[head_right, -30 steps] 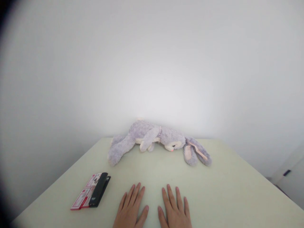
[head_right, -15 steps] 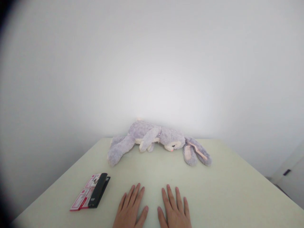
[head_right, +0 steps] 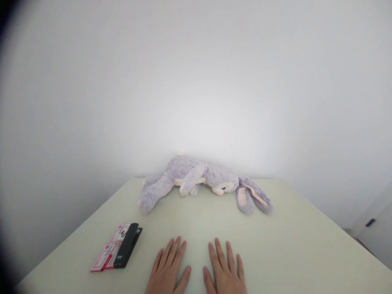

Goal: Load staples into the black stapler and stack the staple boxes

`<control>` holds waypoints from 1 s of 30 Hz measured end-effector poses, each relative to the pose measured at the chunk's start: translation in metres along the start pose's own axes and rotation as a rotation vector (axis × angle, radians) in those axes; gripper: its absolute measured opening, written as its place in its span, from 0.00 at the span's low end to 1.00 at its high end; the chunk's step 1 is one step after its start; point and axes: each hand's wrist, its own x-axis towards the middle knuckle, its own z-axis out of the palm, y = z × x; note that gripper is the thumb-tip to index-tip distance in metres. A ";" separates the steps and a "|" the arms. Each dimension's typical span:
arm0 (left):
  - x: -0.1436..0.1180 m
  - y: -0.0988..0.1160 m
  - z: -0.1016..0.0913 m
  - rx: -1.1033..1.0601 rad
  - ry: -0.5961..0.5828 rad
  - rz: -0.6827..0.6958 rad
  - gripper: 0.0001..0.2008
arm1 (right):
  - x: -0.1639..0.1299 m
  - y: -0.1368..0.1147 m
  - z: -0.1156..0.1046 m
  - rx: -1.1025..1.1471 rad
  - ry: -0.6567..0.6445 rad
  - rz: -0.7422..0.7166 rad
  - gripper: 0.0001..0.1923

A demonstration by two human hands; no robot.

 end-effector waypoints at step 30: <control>-0.040 -0.029 0.006 -0.205 0.341 -0.335 0.26 | -0.001 0.003 0.000 0.004 -0.022 0.009 0.32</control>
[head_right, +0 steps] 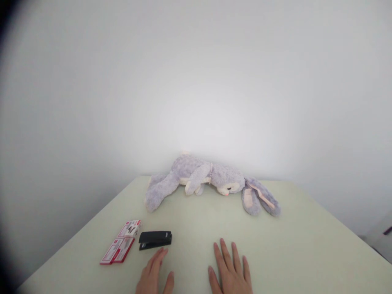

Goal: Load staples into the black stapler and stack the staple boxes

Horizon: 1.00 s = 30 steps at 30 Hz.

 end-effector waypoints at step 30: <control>-0.014 0.086 0.081 0.380 0.161 0.368 0.27 | 0.053 -0.090 -0.056 0.694 0.180 0.013 0.15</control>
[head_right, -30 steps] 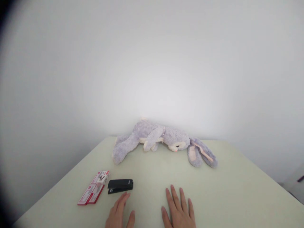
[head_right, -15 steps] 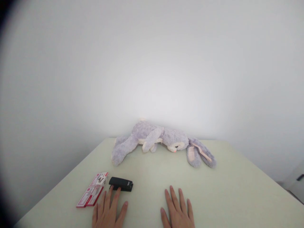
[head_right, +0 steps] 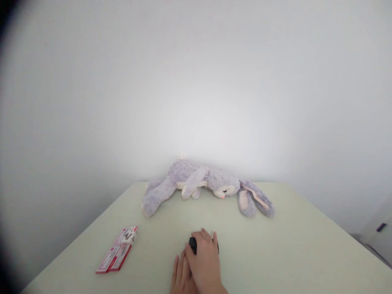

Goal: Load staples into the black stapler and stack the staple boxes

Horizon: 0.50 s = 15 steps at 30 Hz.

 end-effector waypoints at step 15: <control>0.009 -0.002 -0.012 -0.184 -0.041 -0.070 0.34 | 0.031 0.076 -0.055 0.911 0.402 0.410 0.26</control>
